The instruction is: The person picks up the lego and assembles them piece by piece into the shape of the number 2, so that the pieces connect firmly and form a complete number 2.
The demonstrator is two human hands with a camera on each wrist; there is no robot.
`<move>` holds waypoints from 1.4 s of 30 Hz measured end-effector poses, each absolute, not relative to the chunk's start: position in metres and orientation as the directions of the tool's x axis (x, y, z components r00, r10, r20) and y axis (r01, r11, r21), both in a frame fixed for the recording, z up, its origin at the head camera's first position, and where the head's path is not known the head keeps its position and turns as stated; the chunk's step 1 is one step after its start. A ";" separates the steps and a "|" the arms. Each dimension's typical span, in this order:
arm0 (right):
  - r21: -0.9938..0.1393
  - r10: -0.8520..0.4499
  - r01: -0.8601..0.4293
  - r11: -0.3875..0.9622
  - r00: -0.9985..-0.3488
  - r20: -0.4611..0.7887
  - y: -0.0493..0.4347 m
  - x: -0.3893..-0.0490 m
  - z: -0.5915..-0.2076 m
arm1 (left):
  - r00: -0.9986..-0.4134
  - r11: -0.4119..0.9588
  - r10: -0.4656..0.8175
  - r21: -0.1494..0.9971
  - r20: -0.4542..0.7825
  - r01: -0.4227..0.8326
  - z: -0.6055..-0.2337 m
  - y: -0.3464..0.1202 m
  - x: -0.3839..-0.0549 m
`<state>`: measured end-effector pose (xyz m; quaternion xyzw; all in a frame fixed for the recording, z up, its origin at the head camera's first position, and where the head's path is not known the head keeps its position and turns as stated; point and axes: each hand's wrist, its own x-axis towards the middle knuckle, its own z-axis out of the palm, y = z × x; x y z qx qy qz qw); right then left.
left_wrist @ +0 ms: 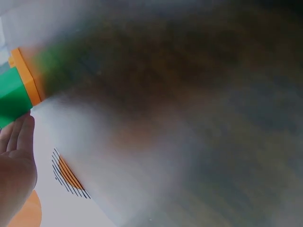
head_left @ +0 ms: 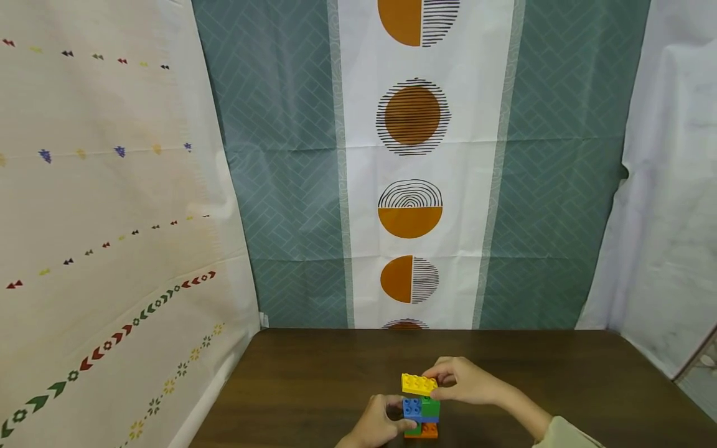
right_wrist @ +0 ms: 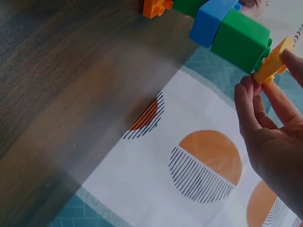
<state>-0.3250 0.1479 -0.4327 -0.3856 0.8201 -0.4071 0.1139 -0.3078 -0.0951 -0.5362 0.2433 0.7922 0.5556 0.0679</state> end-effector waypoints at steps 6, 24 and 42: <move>-0.719 -0.716 -0.572 0.394 -0.682 0.150 0.145 -0.321 -0.431 | -0.861 0.263 0.464 0.896 0.208 0.359 -0.538 -0.094 -0.310; -0.632 -0.714 -0.629 0.453 -0.681 0.165 0.139 -0.323 -0.430 | -0.864 0.223 0.451 0.910 0.223 0.351 -0.533 -0.098 -0.313; -0.450 -0.727 -0.715 0.535 -0.661 0.187 0.144 -0.313 -0.430 | -0.845 0.216 0.487 0.908 0.219 0.359 -0.531 -0.091 -0.314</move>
